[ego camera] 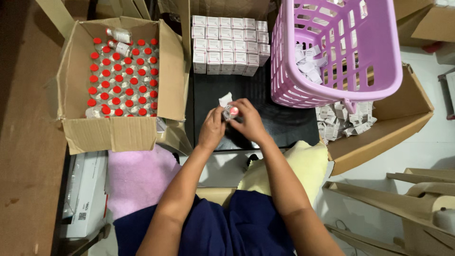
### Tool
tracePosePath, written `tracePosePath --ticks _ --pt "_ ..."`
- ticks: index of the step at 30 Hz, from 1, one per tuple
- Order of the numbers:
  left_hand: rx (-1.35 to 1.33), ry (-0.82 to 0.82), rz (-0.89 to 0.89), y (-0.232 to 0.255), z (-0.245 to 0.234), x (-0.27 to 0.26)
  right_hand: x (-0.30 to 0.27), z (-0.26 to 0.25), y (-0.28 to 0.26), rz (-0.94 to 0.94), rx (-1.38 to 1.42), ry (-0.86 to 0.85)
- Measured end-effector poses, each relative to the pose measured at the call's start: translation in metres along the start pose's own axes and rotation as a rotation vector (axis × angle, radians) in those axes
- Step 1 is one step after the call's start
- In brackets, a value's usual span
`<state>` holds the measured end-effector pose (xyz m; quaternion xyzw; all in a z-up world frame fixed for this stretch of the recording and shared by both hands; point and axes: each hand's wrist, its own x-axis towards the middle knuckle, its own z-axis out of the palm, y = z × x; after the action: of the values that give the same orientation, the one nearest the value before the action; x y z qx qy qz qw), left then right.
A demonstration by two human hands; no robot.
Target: The person repeatedly picks small bottles with red caps from a cardboard box, places them into small white boxes, and stacks the closed boxes on the table. The person also handles white paper packets from a pink basket, placing them into the boxes alongside the bottles.
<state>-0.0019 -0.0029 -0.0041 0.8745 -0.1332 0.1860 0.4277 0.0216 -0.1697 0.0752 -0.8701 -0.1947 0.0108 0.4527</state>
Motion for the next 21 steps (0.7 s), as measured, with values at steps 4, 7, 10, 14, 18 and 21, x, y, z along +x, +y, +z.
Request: tracePosePath --ticks 4,7,10,14,18,21 --pt "-0.054 0.037 -0.013 0.001 0.003 0.001 0.002 0.004 -0.003 -0.122 -0.118 0.115" --pt "-0.088 0.034 -0.106 -0.001 0.004 0.002 0.002 0.003 -0.004 -0.144 -0.115 0.079" --pt "-0.083 0.003 -0.099 -0.001 0.003 0.002 0.002 0.001 -0.007 -0.135 -0.193 0.065" --pt "-0.061 -0.006 0.002 0.004 -0.001 0.002 0.002 0.003 -0.012 -0.05 -0.429 0.066" --pt "-0.069 -0.027 0.035 0.008 -0.004 0.003 0.001 0.007 -0.012 -0.104 -0.53 0.073" --pt "-0.111 -0.044 -0.048 0.004 -0.003 0.005 0.001 0.01 -0.009 -0.09 -0.424 0.143"
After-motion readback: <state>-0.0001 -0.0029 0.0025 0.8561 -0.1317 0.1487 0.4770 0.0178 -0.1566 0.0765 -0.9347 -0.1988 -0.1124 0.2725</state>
